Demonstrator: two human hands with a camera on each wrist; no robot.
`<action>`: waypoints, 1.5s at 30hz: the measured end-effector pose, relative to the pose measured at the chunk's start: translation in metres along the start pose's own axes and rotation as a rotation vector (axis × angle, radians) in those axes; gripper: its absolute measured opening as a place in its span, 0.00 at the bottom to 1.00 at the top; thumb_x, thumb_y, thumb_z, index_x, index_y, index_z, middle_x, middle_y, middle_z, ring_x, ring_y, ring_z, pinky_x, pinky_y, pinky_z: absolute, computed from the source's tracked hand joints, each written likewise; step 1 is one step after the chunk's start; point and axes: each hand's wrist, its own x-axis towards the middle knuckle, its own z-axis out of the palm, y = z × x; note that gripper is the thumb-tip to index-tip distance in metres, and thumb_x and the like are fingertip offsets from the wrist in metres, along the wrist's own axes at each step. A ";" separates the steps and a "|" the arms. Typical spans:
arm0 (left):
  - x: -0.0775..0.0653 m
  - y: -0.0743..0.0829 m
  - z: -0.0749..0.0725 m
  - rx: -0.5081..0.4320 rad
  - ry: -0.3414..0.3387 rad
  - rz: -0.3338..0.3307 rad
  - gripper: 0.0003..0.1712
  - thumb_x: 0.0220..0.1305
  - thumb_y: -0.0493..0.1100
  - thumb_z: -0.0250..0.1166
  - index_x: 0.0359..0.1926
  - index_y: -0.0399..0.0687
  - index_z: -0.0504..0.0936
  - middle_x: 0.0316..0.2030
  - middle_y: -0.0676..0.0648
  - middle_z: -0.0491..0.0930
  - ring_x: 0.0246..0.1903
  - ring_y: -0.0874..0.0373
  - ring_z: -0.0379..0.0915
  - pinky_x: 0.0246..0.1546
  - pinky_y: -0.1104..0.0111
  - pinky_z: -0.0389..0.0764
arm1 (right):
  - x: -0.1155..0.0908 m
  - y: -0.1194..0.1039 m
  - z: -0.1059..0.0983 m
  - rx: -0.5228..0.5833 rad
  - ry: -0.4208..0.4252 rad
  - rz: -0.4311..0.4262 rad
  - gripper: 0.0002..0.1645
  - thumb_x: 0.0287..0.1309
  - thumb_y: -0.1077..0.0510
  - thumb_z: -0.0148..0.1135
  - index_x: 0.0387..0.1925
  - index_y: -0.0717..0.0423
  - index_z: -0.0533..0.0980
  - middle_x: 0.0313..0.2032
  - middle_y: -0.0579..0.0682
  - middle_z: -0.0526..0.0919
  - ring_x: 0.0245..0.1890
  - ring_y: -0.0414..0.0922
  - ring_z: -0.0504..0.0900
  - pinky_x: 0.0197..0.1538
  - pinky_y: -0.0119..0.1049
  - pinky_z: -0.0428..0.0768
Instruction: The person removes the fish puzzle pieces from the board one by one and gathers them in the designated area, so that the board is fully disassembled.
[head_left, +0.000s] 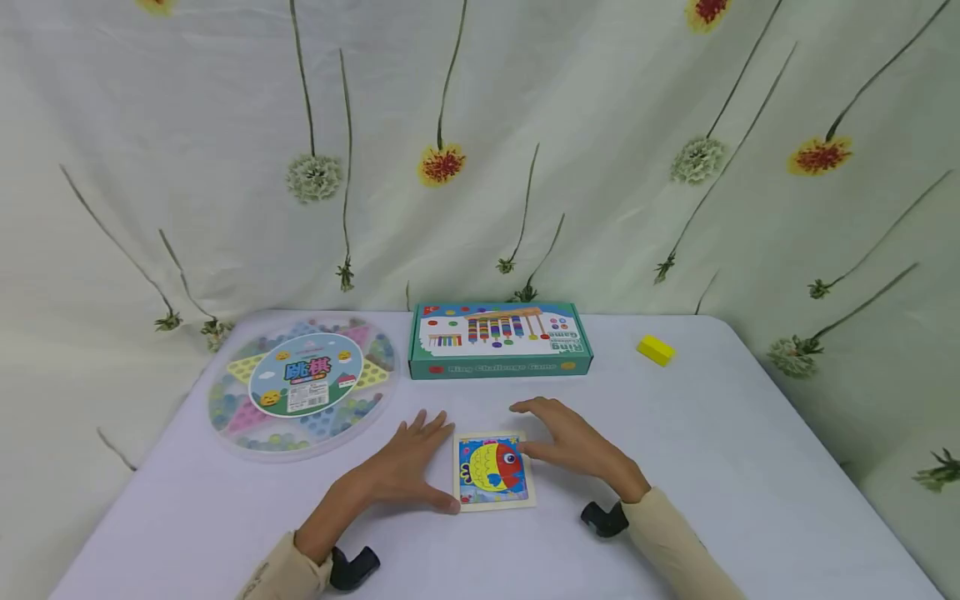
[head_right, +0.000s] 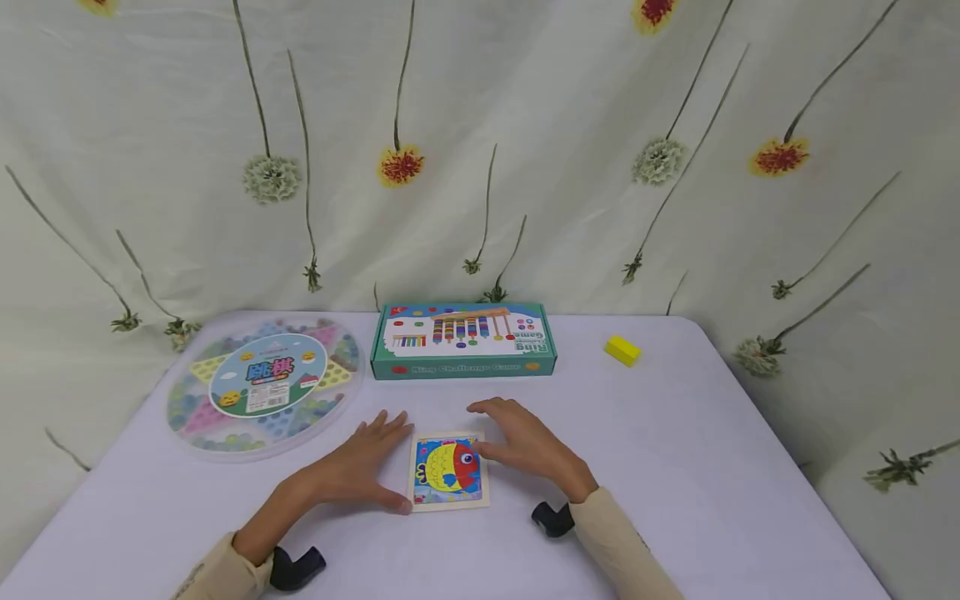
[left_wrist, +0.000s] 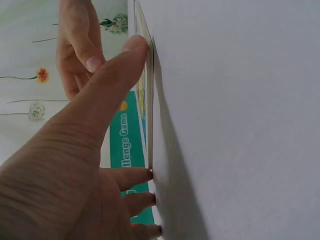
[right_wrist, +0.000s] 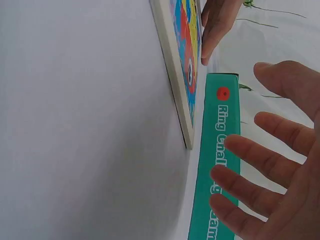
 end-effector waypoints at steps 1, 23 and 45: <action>0.001 0.001 0.001 0.006 -0.006 -0.006 0.65 0.36 0.70 0.75 0.72 0.47 0.59 0.74 0.43 0.49 0.74 0.40 0.32 0.71 0.43 0.38 | 0.003 -0.001 0.003 0.013 -0.019 -0.007 0.32 0.58 0.49 0.66 0.62 0.50 0.70 0.61 0.47 0.74 0.62 0.48 0.69 0.62 0.51 0.71; 0.004 -0.003 0.004 0.065 0.014 0.001 0.63 0.36 0.71 0.73 0.72 0.51 0.60 0.75 0.43 0.46 0.74 0.39 0.29 0.69 0.40 0.34 | 0.048 -0.019 0.027 -0.055 -0.163 -0.068 0.19 0.55 0.54 0.68 0.49 0.49 0.81 0.48 0.46 0.77 0.51 0.44 0.70 0.54 0.40 0.74; 0.005 0.000 0.009 0.068 0.010 0.018 0.63 0.37 0.71 0.73 0.72 0.50 0.60 0.75 0.42 0.47 0.73 0.38 0.30 0.69 0.40 0.35 | 0.045 -0.015 0.040 -0.033 -0.085 -0.039 0.10 0.59 0.61 0.62 0.42 0.49 0.82 0.46 0.47 0.76 0.50 0.46 0.70 0.57 0.47 0.70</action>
